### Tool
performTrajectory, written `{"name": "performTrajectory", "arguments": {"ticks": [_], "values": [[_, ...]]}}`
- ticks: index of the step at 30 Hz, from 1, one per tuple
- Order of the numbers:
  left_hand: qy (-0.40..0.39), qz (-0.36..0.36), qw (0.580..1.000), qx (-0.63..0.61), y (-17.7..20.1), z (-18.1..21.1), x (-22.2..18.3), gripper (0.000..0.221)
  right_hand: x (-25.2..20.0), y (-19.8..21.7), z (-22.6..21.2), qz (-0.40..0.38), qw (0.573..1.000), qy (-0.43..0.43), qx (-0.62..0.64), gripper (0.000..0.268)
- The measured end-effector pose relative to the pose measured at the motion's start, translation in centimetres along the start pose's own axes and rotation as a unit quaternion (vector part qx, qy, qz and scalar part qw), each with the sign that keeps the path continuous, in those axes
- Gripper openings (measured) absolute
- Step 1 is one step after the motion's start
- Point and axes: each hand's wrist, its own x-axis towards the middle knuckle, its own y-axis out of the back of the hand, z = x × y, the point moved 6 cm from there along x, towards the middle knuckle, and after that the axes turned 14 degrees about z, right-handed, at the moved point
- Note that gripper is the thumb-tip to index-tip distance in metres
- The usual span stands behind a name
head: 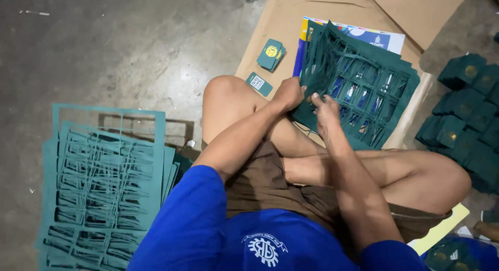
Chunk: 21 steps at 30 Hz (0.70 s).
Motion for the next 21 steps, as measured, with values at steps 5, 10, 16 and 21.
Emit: {"name": "performTrajectory", "arguments": {"ticks": [5,10,16,21], "values": [[0.013,-0.077,0.997,-0.014,-1.7,-0.4,0.8,0.037,0.6,0.6,1.1,-0.097,0.988,-0.044,0.11,0.02],[0.033,-0.073,0.997,-0.022,-1.3,-0.1,0.4,0.038,0.4,0.6,1.0,-0.144,0.976,-0.085,0.142,0.011],[0.059,-0.022,0.998,-0.018,-4.9,-3.2,1.5,0.034,2.0,1.1,2.5,-0.207,0.942,-0.131,0.231,0.018],[0.287,-0.145,0.918,-0.233,-5.3,-2.7,1.3,0.025,-2.5,-0.2,-2.2,-0.2,0.954,-0.115,0.191,0.013]]}}
